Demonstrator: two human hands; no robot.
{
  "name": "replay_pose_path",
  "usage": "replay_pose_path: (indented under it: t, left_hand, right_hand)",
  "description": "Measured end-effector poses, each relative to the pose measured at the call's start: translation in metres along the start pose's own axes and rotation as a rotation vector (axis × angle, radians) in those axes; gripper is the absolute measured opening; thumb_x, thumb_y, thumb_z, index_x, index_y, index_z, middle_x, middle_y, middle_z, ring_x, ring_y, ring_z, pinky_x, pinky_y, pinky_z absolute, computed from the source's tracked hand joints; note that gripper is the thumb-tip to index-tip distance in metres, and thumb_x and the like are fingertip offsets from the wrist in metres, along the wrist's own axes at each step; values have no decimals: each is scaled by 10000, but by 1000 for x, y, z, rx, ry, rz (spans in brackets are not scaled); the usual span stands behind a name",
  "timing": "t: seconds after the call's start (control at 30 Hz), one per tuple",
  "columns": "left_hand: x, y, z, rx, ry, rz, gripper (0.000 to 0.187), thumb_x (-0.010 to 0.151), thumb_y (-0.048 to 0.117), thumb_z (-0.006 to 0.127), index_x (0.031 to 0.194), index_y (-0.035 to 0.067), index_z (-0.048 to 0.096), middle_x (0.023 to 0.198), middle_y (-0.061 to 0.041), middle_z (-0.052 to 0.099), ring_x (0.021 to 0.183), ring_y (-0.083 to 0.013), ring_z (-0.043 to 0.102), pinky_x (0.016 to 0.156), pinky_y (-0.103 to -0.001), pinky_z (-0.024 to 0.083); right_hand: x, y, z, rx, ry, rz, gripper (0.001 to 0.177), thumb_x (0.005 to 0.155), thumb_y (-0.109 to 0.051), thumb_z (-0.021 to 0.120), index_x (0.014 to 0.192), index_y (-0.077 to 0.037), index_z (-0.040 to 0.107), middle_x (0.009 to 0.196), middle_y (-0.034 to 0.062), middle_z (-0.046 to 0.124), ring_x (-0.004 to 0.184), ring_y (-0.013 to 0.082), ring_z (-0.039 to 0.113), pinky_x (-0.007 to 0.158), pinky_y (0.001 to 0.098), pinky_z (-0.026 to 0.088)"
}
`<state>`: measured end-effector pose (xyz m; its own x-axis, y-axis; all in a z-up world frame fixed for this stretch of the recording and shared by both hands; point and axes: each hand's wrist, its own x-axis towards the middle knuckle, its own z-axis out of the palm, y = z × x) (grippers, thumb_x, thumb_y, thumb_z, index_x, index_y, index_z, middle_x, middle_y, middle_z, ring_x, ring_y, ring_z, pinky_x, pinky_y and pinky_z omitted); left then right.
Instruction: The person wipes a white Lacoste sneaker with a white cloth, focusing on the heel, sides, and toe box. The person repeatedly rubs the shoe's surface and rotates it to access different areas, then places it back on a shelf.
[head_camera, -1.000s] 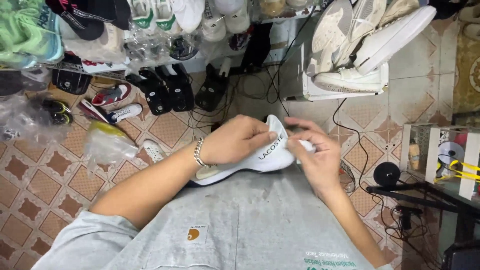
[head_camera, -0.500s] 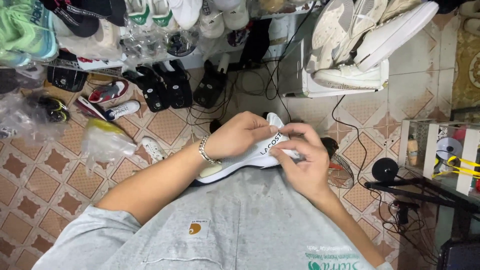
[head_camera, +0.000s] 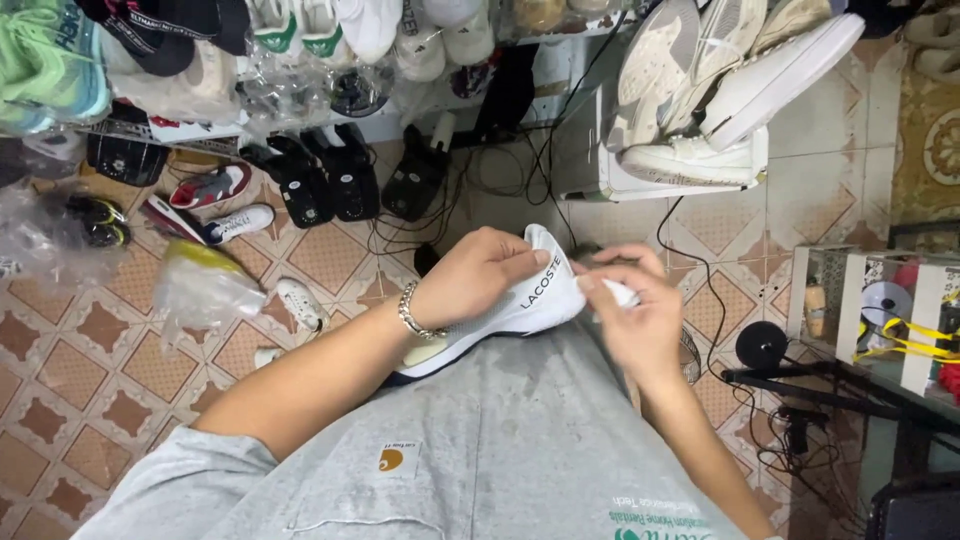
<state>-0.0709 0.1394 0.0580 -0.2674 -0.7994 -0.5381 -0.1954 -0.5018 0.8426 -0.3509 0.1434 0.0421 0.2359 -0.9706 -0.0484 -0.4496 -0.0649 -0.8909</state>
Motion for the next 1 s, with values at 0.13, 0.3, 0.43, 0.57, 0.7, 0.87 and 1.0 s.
replay_pose_path:
  t: [0.13, 0.3, 0.43, 0.57, 0.7, 0.87, 1.0]
  left_hand:
    - [3, -12, 6, -11, 8, -18, 479, 1212, 330, 712, 843, 63, 862, 673, -32, 680, 698, -214, 667, 684, -361, 524]
    - [4, -21, 5, -58, 49, -28, 476, 1208, 333, 716, 839, 69, 859, 682, -6, 675, 721, -179, 658, 687, -343, 528]
    - [5, -19, 8, -77, 57, -38, 492, 1217, 337, 713, 832, 60, 845, 693, -24, 687, 734, -195, 648, 706, -352, 533]
    - [10, -24, 10, -76, 73, -39, 488, 1208, 326, 714, 798, 83, 819, 673, -28, 653, 715, -198, 641, 692, -357, 518]
    - [10, -24, 11, -108, 82, -38, 484, 1187, 321, 734, 761, 96, 776, 676, -10, 637, 718, -186, 637, 693, -347, 516]
    - [28, -49, 11, -119, 152, -85, 430, 1193, 324, 726, 930, 41, 914, 762, -82, 757, 765, -223, 698, 746, -381, 564]
    - [34, -57, 11, -114, 162, -91, 427, 1170, 345, 747, 951, 35, 943, 770, -88, 774, 780, -232, 728, 749, -396, 571]
  right_hand:
    - [-15, -23, 10, -5, -41, -52, 92, 1013, -15, 969, 1041, -102, 962, 1271, 162, 822, 1330, 416, 844, 1229, 588, 641]
    - [-12, -13, 5, 30, -18, -39, 68, 1036, -21, 947, 1071, -80, 943, 1262, 165, 832, 1313, 441, 872, 1237, 600, 643]
    - [-18, -12, 17, 17, 27, -107, 43, 1058, -63, 969, 1069, -102, 952, 1282, 176, 828, 1317, 461, 858, 1227, 594, 628]
    - [-15, -22, 20, 1, 28, -153, 129, 948, -24, 1023, 1008, -117, 956, 1321, 152, 846, 1344, 439, 862, 1224, 548, 627]
    - [-11, -7, 15, -61, 79, -161, 135, 990, 2, 952, 1014, -131, 945, 1282, 142, 856, 1272, 425, 864, 1181, 560, 643]
    - [-14, -20, 31, 27, 31, -211, 138, 922, -6, 1011, 979, -121, 958, 1457, 209, 818, 1422, 455, 815, 1246, 529, 657]
    - [-7, -26, 30, 56, 96, -200, 129, 978, 48, 925, 1004, -78, 935, 1426, 235, 810, 1343, 452, 849, 1197, 512, 719]
